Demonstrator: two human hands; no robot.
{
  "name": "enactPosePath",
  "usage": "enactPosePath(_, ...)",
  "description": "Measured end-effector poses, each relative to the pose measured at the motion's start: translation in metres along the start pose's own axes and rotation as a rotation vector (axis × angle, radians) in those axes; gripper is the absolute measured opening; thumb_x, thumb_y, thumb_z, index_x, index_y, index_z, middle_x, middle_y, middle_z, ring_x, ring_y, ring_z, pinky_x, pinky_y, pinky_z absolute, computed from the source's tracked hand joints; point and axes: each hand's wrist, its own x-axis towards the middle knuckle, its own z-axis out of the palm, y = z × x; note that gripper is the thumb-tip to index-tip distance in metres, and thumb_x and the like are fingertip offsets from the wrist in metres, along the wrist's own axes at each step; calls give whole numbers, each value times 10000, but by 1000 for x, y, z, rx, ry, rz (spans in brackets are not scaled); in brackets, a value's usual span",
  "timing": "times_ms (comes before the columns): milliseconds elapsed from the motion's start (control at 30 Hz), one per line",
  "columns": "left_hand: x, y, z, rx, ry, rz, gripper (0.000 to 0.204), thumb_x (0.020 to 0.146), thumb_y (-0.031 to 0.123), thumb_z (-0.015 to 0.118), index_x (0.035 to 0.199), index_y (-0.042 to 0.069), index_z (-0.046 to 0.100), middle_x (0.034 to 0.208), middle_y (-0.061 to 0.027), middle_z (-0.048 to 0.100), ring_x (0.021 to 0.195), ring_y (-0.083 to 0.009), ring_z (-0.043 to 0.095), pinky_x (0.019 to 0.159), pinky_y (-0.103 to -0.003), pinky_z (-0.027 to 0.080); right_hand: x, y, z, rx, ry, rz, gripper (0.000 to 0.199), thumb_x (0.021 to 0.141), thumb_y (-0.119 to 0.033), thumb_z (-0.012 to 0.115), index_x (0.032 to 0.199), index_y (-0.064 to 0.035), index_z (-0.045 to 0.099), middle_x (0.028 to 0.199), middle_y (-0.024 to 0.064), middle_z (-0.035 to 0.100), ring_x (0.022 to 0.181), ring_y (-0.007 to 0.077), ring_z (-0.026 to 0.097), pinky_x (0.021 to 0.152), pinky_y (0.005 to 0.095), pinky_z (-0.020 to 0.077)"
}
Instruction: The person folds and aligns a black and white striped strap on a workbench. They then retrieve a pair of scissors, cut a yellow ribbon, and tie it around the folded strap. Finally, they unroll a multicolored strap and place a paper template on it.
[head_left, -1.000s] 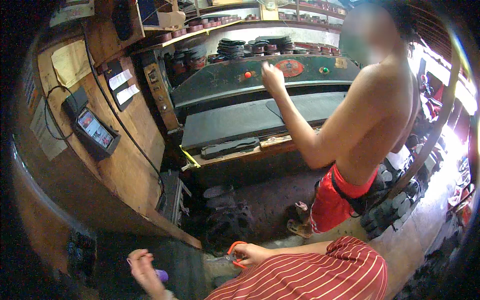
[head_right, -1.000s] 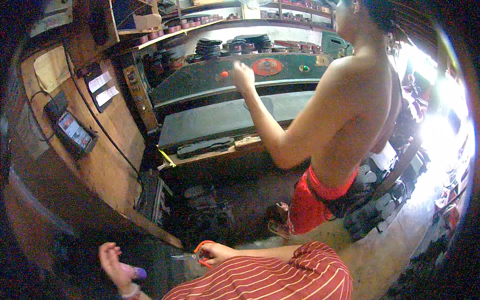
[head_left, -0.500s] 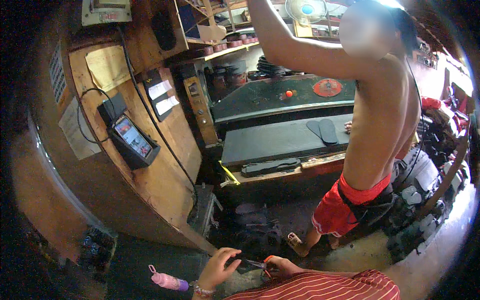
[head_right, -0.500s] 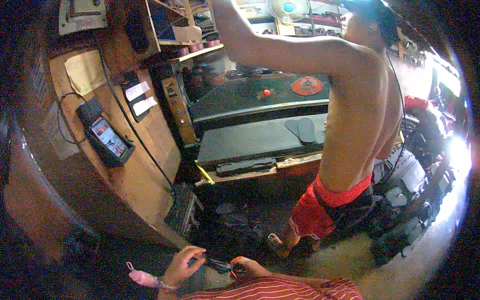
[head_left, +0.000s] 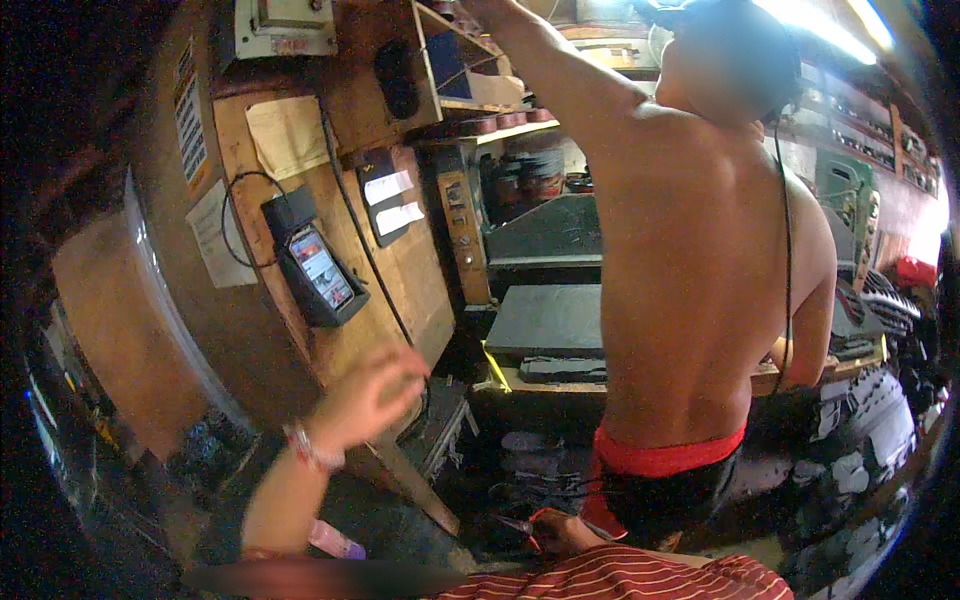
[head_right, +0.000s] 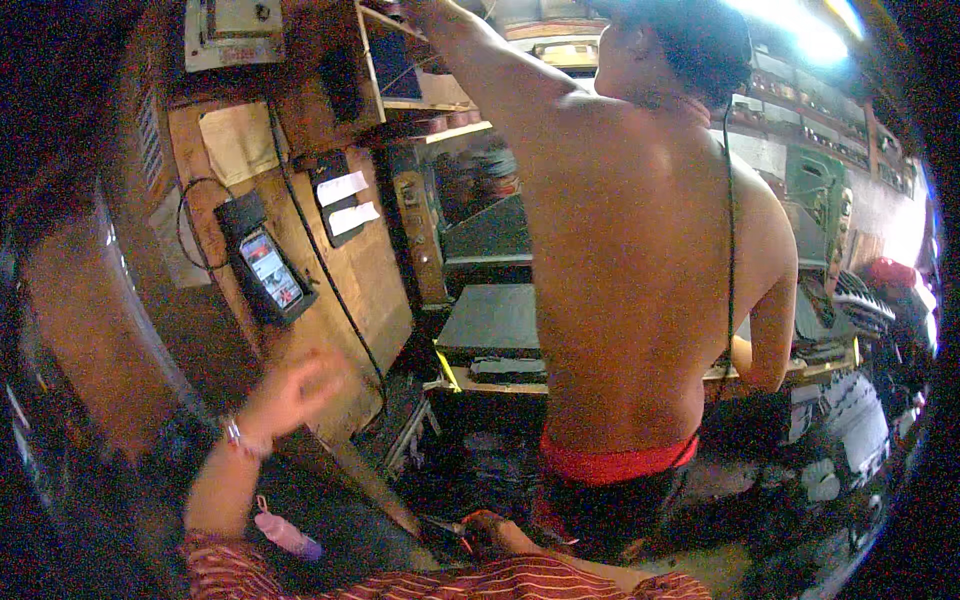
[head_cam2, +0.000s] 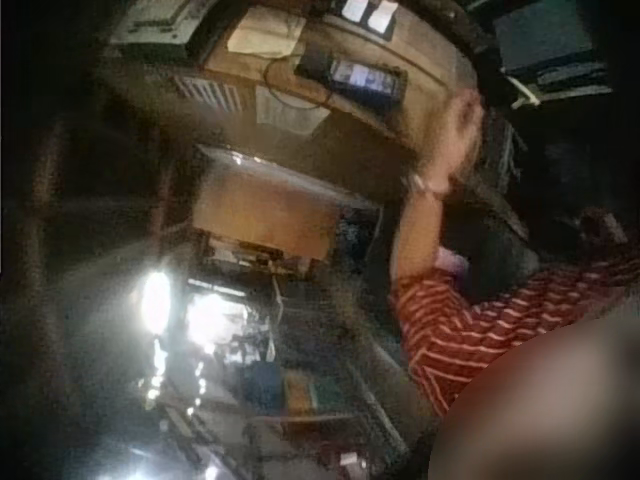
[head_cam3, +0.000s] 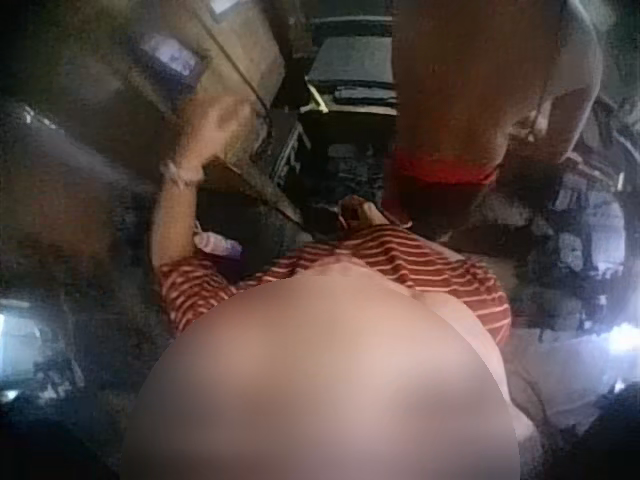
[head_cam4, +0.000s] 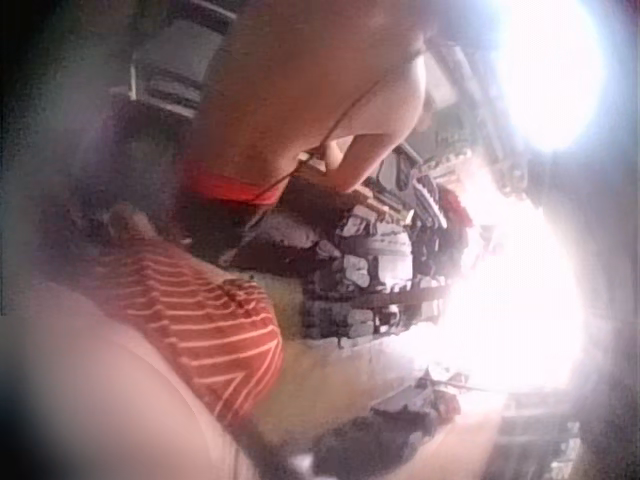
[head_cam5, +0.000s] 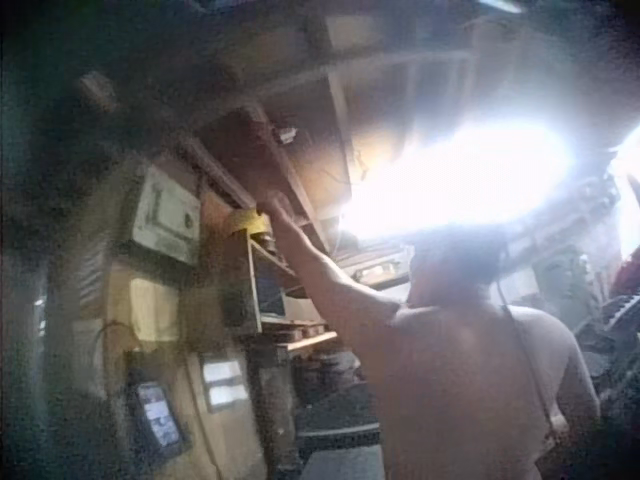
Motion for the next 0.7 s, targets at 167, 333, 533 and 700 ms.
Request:
enactPosePath(167, 84, -26, -52, 330, 314, 130, 170, 839, 154, 581, 955, 31, 590, 1021, -135, 568, 961, -304, 579, 833, -365, 473, -10, 5, -21, -17, -23, 213, 379, 729, -174, 706, 1085, -100, 597, 1047, 121, 618, 966, 291, 609, 829, 349, 492)
enactPosePath(333, 112, 60, -73, 242, 575, -89, 309, 790, 170, 686, 682, 48, 423, 596, -32, 421, 525, -140, 407, 487, -287, 344, -21, 29, -35, -156, 54, 210, 381, 747, -194, 693, 1101, -101, 585, 1031, 135, 634, 915, 276, 633, 775, 342, 509)
enactPosePath(533, 31, 151, -38, -97, 307, 729, 182, 730, 56, 710, 683, 100, 540, 603, -17, 482, 491, -162, 501, 403, -288, 406, -16, 44, -18, 1114, 168, 593, 322, 715, -203, 746, 945, -16, 618, 848, 128, 614, 780, 205, 601, 705, 301, 488)
enactPosePath(700, 8, 192, -43, -528, 531, 402, 135, 599, 110, 612, 666, 46, 515, 568, -37, 361, 437, -129, 428, 340, -240, 347, -10, 32, -12, 441, -36, 343, 308, 741, -188, 716, 985, -34, 607, 855, 122, 618, 797, 199, 606, 709, 311, 491)
